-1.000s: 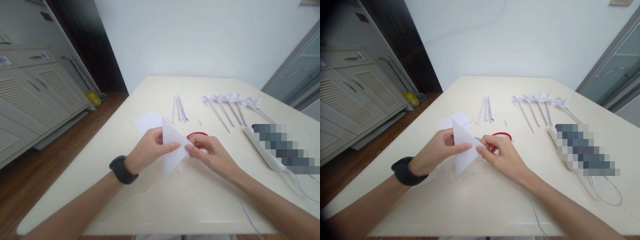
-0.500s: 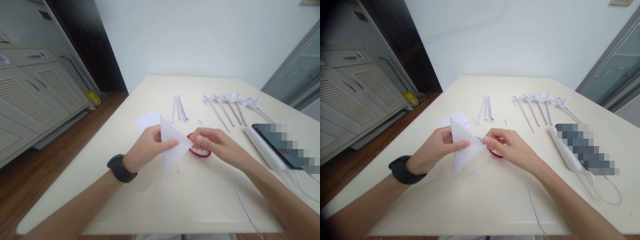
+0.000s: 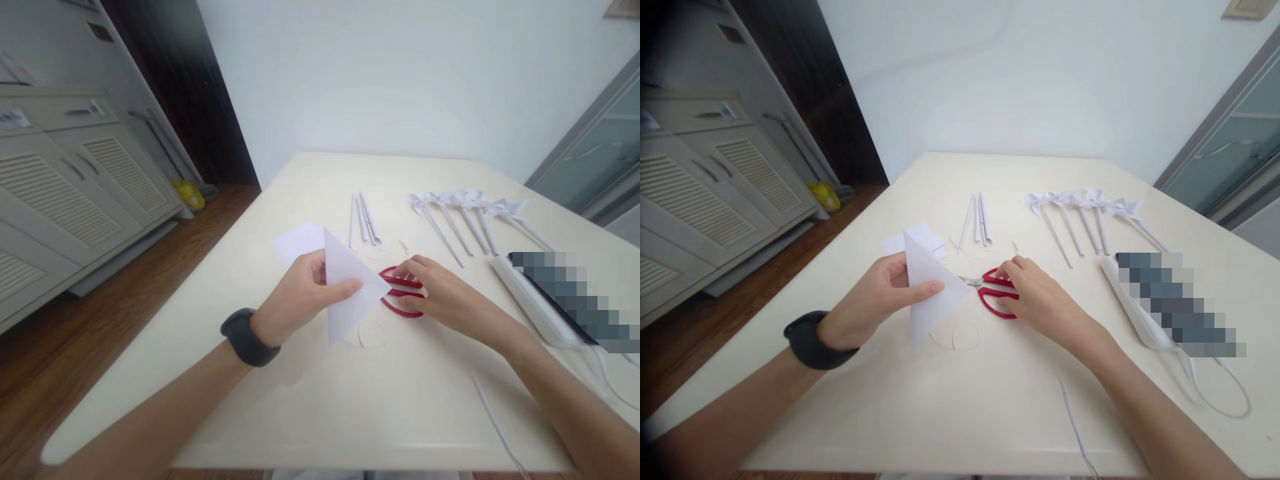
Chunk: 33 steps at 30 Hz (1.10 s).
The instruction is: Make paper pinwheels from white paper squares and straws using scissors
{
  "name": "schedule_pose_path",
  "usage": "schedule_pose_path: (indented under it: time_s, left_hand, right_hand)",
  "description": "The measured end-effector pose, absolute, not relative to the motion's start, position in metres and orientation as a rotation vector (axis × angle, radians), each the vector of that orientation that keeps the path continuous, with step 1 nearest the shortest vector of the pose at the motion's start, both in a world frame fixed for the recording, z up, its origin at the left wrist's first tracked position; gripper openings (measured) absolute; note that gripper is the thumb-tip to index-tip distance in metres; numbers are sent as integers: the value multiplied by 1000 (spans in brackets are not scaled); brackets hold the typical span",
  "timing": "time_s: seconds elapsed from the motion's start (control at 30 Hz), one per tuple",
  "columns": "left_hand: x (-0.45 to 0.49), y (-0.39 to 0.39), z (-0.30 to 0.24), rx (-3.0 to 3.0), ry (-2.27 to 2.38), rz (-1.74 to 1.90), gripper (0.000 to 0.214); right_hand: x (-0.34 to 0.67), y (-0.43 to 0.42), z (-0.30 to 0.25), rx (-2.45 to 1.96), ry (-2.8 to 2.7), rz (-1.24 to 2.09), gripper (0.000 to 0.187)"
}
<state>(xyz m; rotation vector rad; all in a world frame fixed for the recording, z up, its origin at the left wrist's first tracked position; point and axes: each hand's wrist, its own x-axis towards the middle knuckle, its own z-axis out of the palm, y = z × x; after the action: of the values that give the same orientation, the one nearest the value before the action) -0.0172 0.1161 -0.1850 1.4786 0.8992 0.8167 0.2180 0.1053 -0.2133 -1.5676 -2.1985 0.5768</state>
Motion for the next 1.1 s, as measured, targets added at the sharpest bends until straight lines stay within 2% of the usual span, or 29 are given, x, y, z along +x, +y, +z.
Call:
schedule_pose_path:
  time_s: [0.33,0.67,0.77,0.9,1.1]
  left_hand:
    - [-19,116,-189,1456,885,849,24]
    - [-19,118,-190,1442,902,843,28]
    - [-20,119,-191,1425,896,847,27]
    - [-20,118,-191,1397,876,871,26]
    - [-21,119,-189,1347,877,906,23]
  right_hand:
    - [214,108,-214,-1690,-2316,428,23]
    - [213,107,-203,-1728,-2251,470,24]
    - [216,107,-201,-1696,-2143,615,22]
    - [218,105,-194,-1616,-1929,1043,16]
    - [211,101,-187,-1281,-1705,1448,12]
